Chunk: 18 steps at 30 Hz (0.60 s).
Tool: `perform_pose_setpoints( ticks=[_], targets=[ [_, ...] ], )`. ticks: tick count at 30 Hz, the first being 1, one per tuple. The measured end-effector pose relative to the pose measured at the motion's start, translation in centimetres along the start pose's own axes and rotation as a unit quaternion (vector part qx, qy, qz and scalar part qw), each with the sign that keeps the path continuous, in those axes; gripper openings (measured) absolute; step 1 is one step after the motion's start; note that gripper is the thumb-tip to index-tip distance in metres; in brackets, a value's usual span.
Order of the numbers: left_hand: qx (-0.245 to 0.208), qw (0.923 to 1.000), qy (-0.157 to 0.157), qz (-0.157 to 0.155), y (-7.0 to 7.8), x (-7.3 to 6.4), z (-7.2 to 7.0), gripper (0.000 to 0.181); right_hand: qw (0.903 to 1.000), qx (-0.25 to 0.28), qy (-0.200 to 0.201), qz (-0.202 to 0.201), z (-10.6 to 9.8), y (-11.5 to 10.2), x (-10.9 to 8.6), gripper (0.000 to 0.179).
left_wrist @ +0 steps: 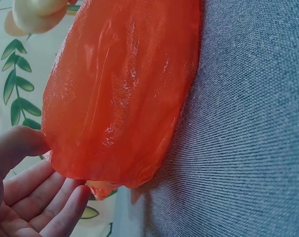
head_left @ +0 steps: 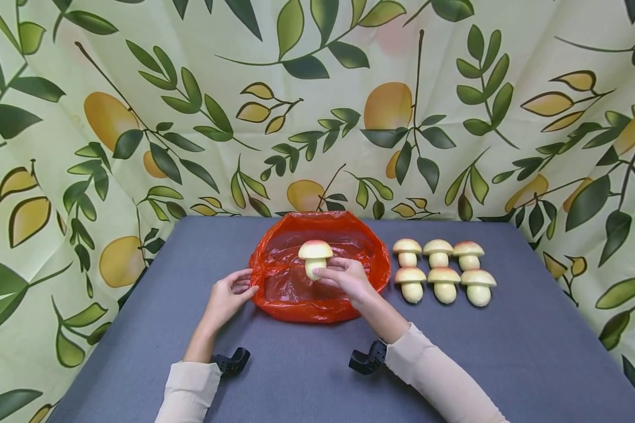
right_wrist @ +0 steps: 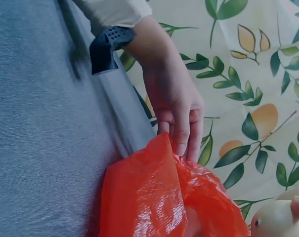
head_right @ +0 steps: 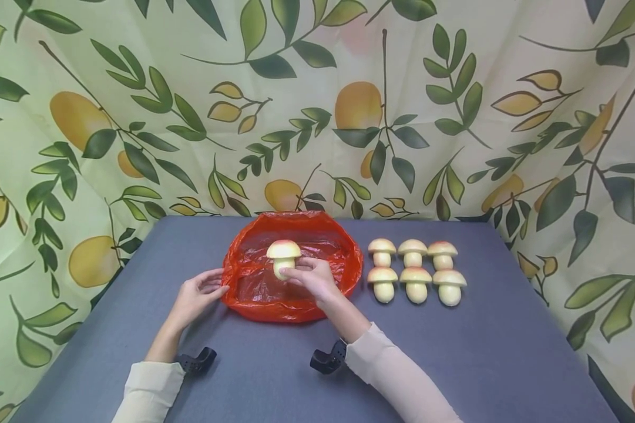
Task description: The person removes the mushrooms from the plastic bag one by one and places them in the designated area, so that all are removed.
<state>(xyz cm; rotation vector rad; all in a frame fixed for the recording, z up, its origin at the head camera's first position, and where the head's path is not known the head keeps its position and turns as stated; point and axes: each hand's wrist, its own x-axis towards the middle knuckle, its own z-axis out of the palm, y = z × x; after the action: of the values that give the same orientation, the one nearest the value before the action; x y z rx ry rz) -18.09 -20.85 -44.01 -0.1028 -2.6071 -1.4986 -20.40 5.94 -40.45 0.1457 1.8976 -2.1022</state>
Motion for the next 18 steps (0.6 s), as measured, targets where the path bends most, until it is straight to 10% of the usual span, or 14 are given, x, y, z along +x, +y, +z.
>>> perform_pose_setpoints(
  ticks=[18],
  targets=[
    [0.001,0.9999,-0.006,0.009,-0.2,0.0,0.1,0.040,0.9986,-0.031,-0.027,-0.032,-1.6,1.9,-2.7,0.050]
  ],
)
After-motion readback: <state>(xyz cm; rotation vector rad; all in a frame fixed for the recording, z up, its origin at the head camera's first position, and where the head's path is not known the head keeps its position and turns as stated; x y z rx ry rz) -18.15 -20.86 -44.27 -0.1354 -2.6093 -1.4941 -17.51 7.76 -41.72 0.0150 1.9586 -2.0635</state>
